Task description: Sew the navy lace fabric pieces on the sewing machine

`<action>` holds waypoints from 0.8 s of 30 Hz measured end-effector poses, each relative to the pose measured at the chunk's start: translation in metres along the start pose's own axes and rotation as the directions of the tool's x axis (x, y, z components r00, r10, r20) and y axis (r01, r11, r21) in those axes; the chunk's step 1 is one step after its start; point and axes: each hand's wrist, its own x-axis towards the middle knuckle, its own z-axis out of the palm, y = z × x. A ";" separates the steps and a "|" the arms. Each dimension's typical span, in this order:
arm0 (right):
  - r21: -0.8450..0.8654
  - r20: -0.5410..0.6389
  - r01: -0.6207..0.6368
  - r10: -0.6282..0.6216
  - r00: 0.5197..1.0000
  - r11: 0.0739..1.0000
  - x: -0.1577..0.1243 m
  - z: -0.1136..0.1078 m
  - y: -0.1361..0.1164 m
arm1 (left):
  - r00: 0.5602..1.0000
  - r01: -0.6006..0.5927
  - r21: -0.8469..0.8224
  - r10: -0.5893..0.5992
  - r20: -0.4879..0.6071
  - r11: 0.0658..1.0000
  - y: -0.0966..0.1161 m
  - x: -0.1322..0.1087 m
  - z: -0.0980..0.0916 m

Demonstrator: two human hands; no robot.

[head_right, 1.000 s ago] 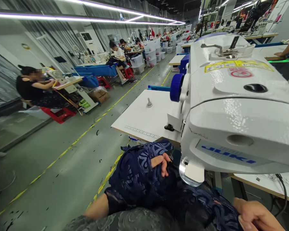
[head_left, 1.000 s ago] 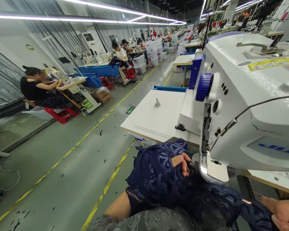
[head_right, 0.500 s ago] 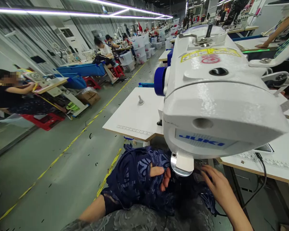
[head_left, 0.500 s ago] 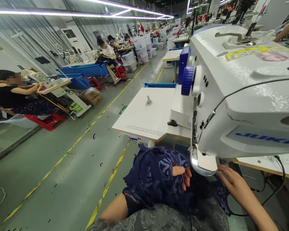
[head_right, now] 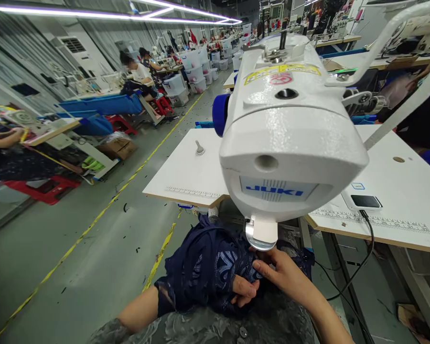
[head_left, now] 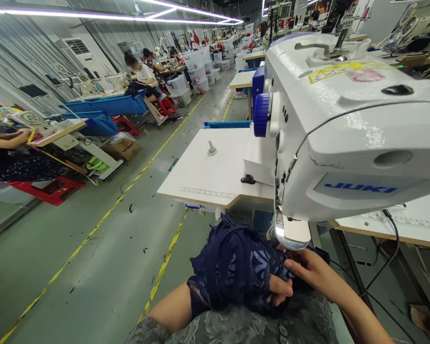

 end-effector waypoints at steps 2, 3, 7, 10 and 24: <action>-0.086 -0.014 0.018 -0.019 1.000 0.996 -0.006 -0.006 -0.003 | 0.999 -0.046 -0.005 0.046 -0.008 0.999 0.003 -0.004 0.001; -0.134 -0.022 0.037 -0.040 0.999 0.990 -0.009 -0.009 -0.005 | 0.998 -0.058 -0.001 0.058 -0.029 0.998 0.004 -0.005 0.001; -0.246 -0.017 0.059 -0.065 0.998 0.967 -0.019 -0.012 -0.012 | 0.998 -0.064 0.028 0.063 0.021 0.998 -0.001 -0.001 -0.001; -0.249 0.069 0.062 -0.046 0.997 0.966 -0.022 -0.008 -0.014 | 0.992 -0.070 0.066 0.062 0.113 0.995 -0.011 0.007 -0.003; -0.794 -0.157 0.252 -0.587 0.794 0.553 -0.033 -0.003 -0.008 | 0.996 -0.086 -0.023 0.087 0.037 0.996 -0.011 0.003 -0.003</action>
